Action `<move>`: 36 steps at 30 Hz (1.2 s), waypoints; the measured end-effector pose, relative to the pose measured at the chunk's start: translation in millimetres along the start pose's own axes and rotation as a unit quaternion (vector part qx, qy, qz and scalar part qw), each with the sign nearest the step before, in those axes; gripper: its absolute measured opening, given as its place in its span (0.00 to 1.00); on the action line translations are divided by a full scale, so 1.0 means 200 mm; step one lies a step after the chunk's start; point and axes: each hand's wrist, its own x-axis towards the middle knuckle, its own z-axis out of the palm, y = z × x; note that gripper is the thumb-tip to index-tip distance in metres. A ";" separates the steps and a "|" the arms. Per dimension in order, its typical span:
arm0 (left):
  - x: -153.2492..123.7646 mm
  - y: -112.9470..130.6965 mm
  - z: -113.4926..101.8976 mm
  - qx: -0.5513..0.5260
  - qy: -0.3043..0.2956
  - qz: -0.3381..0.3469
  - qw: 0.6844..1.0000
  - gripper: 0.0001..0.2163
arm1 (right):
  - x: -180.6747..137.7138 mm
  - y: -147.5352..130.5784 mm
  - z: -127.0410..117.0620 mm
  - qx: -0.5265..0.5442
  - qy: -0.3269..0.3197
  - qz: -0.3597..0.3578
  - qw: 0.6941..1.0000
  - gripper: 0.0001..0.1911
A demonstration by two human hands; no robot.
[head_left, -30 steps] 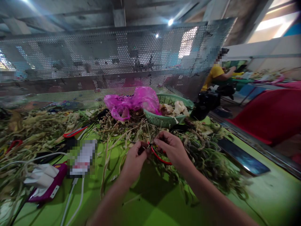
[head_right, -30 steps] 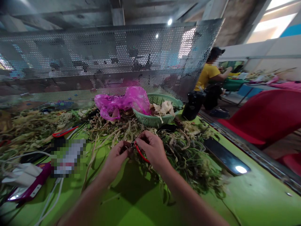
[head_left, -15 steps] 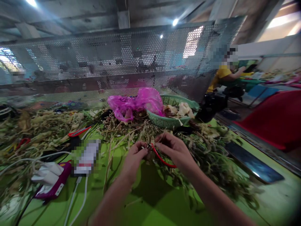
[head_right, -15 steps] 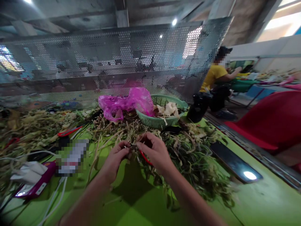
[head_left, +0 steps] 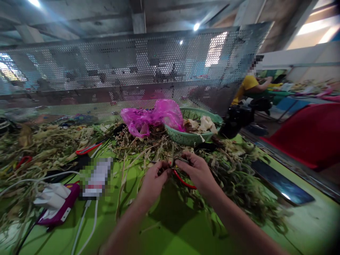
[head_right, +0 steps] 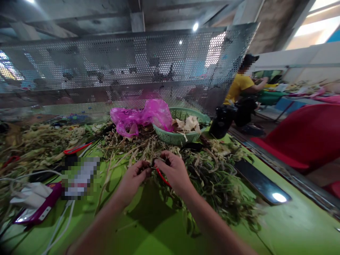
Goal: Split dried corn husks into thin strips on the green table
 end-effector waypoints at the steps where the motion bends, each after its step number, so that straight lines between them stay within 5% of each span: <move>1: 0.00 0.00 0.00 -0.022 0.004 -0.004 1.000 0.08 | 0.00 0.00 0.00 0.016 -0.002 0.013 1.000 0.07; 9: -0.01 0.04 0.00 -0.137 0.053 -0.005 0.989 0.07 | 0.00 0.01 0.03 0.081 -0.079 0.074 0.991 0.07; 17: 0.00 0.05 -0.01 -0.095 0.055 -0.021 0.994 0.09 | 0.00 -0.02 -0.01 0.109 -0.019 0.023 0.994 0.08; 22: 0.00 0.06 0.01 -0.137 0.076 -0.009 0.988 0.09 | 0.00 0.04 0.03 0.166 -0.021 0.110 0.980 0.05; 27: -0.01 0.05 0.00 -0.141 0.079 -0.003 0.987 0.09 | 0.00 0.09 0.06 0.095 -0.138 0.159 0.973 0.04; 29: 0.00 0.04 -0.01 -0.142 0.063 -0.011 0.988 0.09 | 0.01 0.08 0.05 0.062 -0.144 0.138 0.978 0.03; 33: 0.01 0.02 -0.03 -0.117 0.059 -0.021 0.991 0.08 | 0.02 0.02 0.00 0.020 -0.026 0.022 0.999 0.20; 36: 0.01 0.03 -0.03 -0.092 0.058 -0.019 0.994 0.08 | 0.02 -0.02 -0.04 0.053 -0.017 -0.013 0.998 0.18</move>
